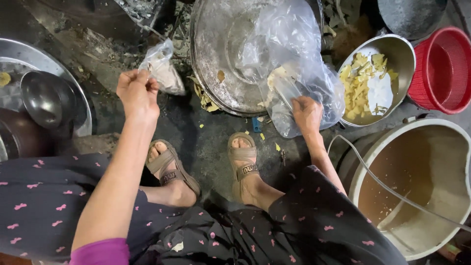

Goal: A person uses chopsticks to transfer dried food pieces from a metal bowl into a small plastic bag.

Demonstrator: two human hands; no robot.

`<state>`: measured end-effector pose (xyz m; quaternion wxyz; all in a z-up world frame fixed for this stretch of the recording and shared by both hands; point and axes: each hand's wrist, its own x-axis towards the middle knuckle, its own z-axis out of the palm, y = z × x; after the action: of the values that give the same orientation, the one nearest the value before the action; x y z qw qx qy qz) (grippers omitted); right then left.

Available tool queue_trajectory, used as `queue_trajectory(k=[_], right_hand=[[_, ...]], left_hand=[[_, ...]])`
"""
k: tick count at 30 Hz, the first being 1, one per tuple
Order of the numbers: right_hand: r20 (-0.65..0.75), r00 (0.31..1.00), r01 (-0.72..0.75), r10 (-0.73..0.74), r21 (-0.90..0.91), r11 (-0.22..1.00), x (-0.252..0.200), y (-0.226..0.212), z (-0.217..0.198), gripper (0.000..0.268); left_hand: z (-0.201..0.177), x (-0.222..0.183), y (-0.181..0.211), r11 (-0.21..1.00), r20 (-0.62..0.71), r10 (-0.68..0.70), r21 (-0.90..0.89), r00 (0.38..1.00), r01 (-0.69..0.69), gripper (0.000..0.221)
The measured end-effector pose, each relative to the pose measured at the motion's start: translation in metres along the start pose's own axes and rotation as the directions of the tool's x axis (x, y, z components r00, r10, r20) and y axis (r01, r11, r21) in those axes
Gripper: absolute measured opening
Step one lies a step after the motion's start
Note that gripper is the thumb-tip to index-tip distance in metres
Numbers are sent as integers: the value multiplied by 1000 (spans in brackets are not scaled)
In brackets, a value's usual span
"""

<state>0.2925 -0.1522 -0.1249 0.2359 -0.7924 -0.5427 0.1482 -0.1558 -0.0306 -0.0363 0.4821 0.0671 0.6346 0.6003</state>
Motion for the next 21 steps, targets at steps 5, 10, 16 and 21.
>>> queue_trajectory(k=[5, 10, 16, 21], right_hand=[[15, 1000, -13, 13, 14, 1000, 0, 5, 2, 7], [10, 1000, -20, 20, 0, 1000, -4, 5, 6, 6], [17, 1000, -1, 1, -12, 1000, -1, 8, 4, 4], [6, 1000, 23, -23, -21, 1000, -2, 6, 2, 4]], left_hand=[[4, -9, -3, 999, -24, 16, -40, 1000, -17, 21], [19, -54, 19, 996, 17, 87, -4, 996, -87, 18], [13, -78, -6, 989, 109, 121, 71, 987, -129, 19], [1, -72, -45, 976, 103, 89, 191, 991, -108, 10]])
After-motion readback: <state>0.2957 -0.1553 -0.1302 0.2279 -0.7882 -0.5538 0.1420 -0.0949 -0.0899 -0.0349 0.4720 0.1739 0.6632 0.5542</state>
